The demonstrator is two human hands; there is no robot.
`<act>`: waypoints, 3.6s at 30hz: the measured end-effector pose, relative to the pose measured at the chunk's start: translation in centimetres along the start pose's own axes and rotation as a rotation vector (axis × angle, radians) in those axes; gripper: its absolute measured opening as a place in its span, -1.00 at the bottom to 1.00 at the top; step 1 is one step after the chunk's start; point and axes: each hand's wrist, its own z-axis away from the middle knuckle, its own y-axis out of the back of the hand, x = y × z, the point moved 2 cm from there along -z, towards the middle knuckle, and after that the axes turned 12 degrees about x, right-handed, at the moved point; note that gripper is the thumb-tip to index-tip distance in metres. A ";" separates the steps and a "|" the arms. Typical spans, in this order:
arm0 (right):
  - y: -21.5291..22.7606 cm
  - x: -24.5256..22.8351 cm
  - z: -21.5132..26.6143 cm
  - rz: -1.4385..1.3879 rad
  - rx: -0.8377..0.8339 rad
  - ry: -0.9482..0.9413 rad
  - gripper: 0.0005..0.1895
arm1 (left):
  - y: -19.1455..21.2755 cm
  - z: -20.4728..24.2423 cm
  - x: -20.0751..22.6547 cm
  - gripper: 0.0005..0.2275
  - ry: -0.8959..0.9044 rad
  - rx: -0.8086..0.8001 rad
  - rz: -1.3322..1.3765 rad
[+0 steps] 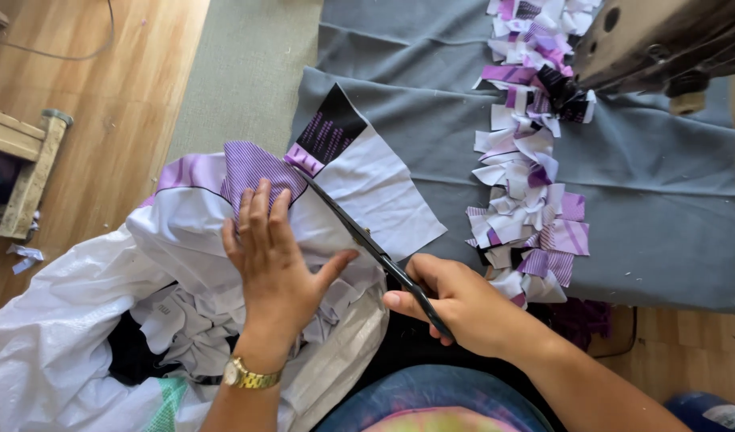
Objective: The person cuts strips of white and purple patterned fabric from a garment using scissors. They then place the cut strips onto a larger piece of gray fabric laid out on a sewing machine table, arranging them in a line.
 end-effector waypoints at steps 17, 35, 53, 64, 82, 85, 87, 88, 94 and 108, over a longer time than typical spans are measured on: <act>3.9 9.0 7.0 -0.333 -0.142 0.138 -0.49 | 11.7 3.2 -3.7 -0.52 0.015 0.045 -0.142; 8.5 19.5 11.8 -0.740 0.292 -0.082 -0.40 | 1.1 -1.9 7.6 -0.95 -0.258 -0.042 0.487; 8.5 25.8 11.6 -0.814 0.429 -0.064 -0.41 | 7.2 -20.6 11.1 -0.93 -0.597 0.175 0.665; 8.8 22.7 12.1 -0.766 0.448 -0.191 -0.42 | 8.6 -9.9 3.8 -0.82 -0.104 -0.161 0.721; 6.1 17.0 9.2 -0.438 0.041 0.033 -0.20 | 4.7 -5.1 0.3 -0.80 -0.226 0.164 0.494; 5.3 16.7 8.7 -0.398 0.075 0.029 -0.25 | 2.0 -4.3 3.2 -0.80 -0.283 0.058 0.520; 5.1 16.8 8.4 -0.412 0.077 0.043 -0.26 | 1.1 -4.1 3.4 -0.87 -0.278 0.078 0.487; 5.0 16.8 8.2 -0.428 0.075 0.061 -0.27 | 0.6 -4.1 3.6 -0.93 -0.273 0.099 0.448; 5.0 15.5 7.2 -0.293 -0.018 -0.008 -0.23 | 0.6 -4.2 3.9 -0.91 -0.251 0.138 0.471; 3.8 9.7 5.2 -0.074 -0.004 0.168 -0.36 | 0.7 -3.2 2.8 -0.93 -0.237 0.175 0.444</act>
